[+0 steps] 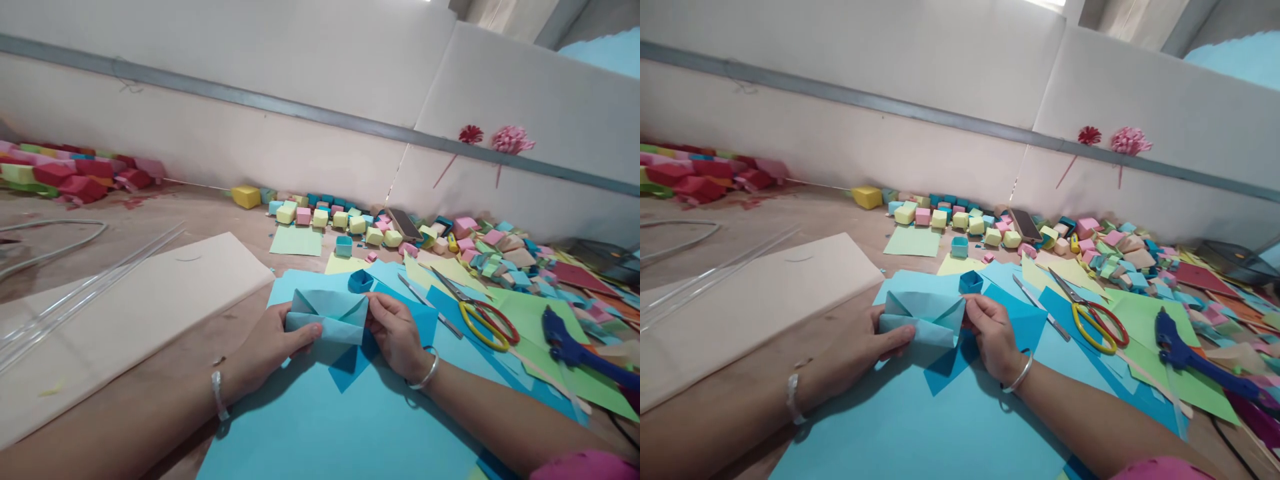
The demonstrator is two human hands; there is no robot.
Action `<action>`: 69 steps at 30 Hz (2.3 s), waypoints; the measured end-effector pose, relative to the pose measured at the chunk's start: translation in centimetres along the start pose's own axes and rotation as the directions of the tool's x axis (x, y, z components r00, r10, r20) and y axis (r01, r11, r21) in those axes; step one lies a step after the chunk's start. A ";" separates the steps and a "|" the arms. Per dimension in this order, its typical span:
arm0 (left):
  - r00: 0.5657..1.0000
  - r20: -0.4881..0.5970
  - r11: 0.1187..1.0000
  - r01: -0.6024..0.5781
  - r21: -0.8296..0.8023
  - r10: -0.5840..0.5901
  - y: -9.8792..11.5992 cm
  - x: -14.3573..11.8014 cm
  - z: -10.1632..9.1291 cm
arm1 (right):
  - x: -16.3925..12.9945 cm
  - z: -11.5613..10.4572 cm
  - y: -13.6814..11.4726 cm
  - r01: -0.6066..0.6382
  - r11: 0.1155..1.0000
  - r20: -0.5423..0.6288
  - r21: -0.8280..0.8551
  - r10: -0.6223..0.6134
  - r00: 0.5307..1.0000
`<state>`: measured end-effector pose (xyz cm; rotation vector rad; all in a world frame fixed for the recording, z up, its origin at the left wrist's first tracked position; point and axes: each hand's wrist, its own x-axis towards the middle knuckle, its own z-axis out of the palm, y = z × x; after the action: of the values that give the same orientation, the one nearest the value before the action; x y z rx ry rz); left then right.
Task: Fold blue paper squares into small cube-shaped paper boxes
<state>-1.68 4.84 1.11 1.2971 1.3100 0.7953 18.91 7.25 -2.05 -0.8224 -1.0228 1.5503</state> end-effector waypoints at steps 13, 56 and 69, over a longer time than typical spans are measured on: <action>0.993 -0.081 0.977 -0.063 0.202 0.081 0.3 -0.6 0.2 | 0.2 -0.3 0.2 0.174 0.877 0.023 -0.449 -0.183 0.983; 0.960 0.004 0.925 -0.271 0.266 0.280 -0.1 -0.6 0.2 | -0.1 0.4 -0.6 0.229 0.860 0.055 -0.456 -0.229 0.972; 0.955 0.044 0.906 -0.293 0.306 0.294 0.0 -0.6 0.3 | -0.4 0.6 -0.8 0.163 0.912 0.101 -0.375 -0.135 0.986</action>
<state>-1.53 4.23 1.21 1.7768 1.2938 0.8176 18.76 6.78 -1.05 -0.9324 -1.4384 1.2747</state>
